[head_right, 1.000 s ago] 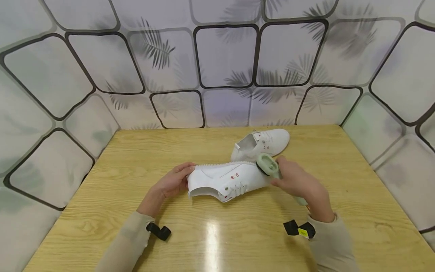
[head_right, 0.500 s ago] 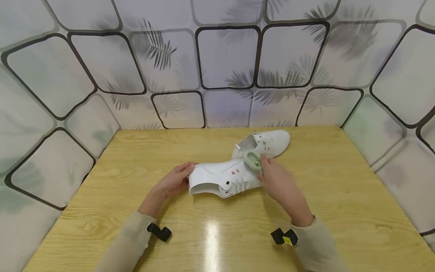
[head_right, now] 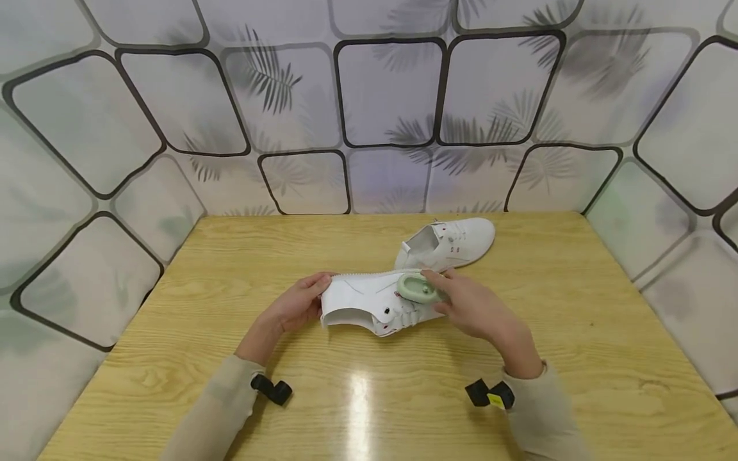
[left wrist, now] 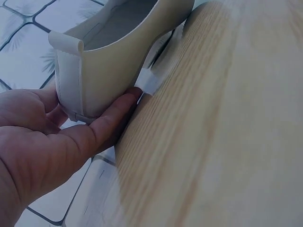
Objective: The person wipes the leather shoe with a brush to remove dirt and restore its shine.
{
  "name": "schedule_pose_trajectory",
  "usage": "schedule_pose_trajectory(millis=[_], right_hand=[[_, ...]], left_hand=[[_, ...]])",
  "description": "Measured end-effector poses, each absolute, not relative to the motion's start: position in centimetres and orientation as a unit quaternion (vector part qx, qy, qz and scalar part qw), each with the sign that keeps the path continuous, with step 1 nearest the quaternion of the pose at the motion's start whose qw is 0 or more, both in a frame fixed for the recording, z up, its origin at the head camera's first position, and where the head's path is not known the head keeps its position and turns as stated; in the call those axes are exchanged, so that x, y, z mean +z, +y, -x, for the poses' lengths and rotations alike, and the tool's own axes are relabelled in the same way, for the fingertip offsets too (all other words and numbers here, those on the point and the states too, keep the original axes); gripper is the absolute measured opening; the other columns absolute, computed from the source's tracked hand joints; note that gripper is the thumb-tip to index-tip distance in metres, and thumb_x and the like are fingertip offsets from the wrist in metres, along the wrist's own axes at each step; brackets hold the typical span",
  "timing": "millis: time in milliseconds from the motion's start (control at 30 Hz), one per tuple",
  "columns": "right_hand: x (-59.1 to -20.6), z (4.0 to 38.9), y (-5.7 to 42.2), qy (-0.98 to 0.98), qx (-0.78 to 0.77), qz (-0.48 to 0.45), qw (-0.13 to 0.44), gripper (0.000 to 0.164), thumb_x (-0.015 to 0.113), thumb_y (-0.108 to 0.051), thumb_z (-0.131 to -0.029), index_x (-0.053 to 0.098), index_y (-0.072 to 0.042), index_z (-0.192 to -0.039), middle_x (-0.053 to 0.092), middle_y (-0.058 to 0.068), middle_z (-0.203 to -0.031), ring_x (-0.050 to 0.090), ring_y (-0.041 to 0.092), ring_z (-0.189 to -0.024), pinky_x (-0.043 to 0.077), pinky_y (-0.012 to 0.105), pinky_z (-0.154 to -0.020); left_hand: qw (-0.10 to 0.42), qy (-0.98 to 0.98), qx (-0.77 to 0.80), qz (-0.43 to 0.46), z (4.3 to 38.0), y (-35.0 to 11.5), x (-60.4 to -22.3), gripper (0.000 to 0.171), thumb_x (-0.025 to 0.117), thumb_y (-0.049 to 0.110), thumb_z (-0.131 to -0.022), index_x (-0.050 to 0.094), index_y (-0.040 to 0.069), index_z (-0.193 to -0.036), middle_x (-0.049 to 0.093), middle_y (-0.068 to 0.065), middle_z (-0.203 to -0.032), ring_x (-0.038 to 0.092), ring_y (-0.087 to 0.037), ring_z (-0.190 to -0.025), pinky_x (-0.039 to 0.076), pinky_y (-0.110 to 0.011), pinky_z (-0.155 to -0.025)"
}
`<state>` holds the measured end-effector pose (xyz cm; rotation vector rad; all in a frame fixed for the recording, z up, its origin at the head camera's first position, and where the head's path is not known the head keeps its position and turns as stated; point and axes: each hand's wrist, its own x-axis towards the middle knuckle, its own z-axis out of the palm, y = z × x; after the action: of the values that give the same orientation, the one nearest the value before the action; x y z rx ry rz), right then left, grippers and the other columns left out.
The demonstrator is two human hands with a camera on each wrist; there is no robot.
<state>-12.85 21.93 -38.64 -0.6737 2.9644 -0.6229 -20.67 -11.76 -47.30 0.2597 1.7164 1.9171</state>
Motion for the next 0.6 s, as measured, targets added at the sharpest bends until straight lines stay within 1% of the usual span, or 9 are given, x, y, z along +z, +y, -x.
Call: schedule_pose_trajectory(millis=[100,167,233,333,433,467,567,600], right_hand=[[-38.3,12.8,23.3,0.959,-0.2,0.201,0.024,0.058,0.069,-0.006,-0.091,0.047,-0.001,-0.145,0.056,0.028,-0.127,0.06,0.04,-0.107,0.049,0.055,-0.087],[-38.2,13.0,24.2,0.958,-0.206,0.198,0.035,0.058,0.071,-0.007,-0.09,0.05,-0.003,-0.144,0.059,0.022,-0.116,0.06,0.032,-0.097,0.05,0.048,-0.08],[-38.0,13.0,24.8,0.955,-0.214,0.199,0.052,0.058,0.072,-0.008,-0.088,0.053,-0.005,-0.143,0.06,0.016,-0.109,0.057,0.026,-0.09,0.048,0.042,-0.075],[-38.0,13.1,25.6,0.956,-0.216,0.191,0.048,0.057,0.074,-0.007,-0.087,0.055,-0.005,-0.141,0.059,0.014,-0.103,0.052,0.023,-0.084,0.044,0.038,-0.071],[-38.4,13.5,25.7,0.956,-0.22,0.194,0.024,0.058,0.073,-0.008,-0.088,0.053,-0.005,-0.143,0.059,0.019,-0.113,0.058,0.03,-0.094,0.048,0.045,-0.077],[-38.5,13.7,25.7,0.953,-0.223,0.203,0.023,0.058,0.073,-0.009,-0.089,0.052,-0.006,-0.143,0.06,0.019,-0.113,0.058,0.03,-0.095,0.048,0.046,-0.078],[-38.7,13.8,26.1,0.945,-0.235,0.221,0.049,0.057,0.075,-0.01,-0.087,0.056,-0.008,-0.141,0.061,0.012,-0.107,0.056,0.026,-0.093,0.047,0.041,-0.079],[-38.7,13.7,26.5,0.946,-0.234,0.218,0.055,0.056,0.076,-0.009,-0.086,0.058,-0.008,-0.139,0.061,0.009,-0.104,0.054,0.023,-0.089,0.046,0.038,-0.075]], left_hand=[[0.276,0.637,0.713,-0.096,20.6,-11.8,-47.3,0.046,0.036,0.029,-0.11,0.044,0.0,-0.145,0.056,-0.008,-0.114,0.056,-0.017,-0.091,0.049,-0.029,-0.072],[0.277,0.635,0.715,-0.095,20.6,-11.8,-47.3,0.046,0.036,0.028,-0.109,0.043,0.0,-0.145,0.057,-0.007,-0.113,0.056,-0.017,-0.091,0.05,-0.029,-0.073],[0.278,0.633,0.716,-0.095,20.7,-11.8,-47.3,0.047,0.037,0.029,-0.109,0.043,-0.001,-0.145,0.057,-0.007,-0.112,0.057,-0.016,-0.091,0.05,-0.029,-0.073],[0.277,0.63,0.719,-0.096,20.7,-11.8,-47.1,0.046,0.037,0.028,-0.109,0.044,-0.001,-0.144,0.058,-0.007,-0.112,0.057,-0.016,-0.091,0.05,-0.029,-0.073],[0.271,0.633,0.719,-0.094,20.7,-11.8,-47.0,0.046,0.038,0.028,-0.109,0.045,-0.001,-0.144,0.058,-0.006,-0.111,0.057,-0.015,-0.09,0.05,-0.028,-0.072],[0.269,0.635,0.718,-0.094,20.7,-11.8,-47.0,0.046,0.037,0.028,-0.109,0.045,-0.002,-0.144,0.058,-0.005,-0.11,0.056,-0.015,-0.089,0.049,-0.028,-0.071],[0.268,0.639,0.715,-0.092,20.7,-11.6,-47.1,0.046,0.036,0.027,-0.109,0.044,-0.002,-0.144,0.058,-0.005,-0.107,0.056,-0.015,-0.087,0.048,-0.027,-0.07],[0.268,0.64,0.714,-0.093,20.7,-11.6,-47.1,0.045,0.036,0.027,-0.11,0.044,-0.001,-0.144,0.058,-0.005,-0.108,0.056,-0.015,-0.087,0.048,-0.027,-0.07]])
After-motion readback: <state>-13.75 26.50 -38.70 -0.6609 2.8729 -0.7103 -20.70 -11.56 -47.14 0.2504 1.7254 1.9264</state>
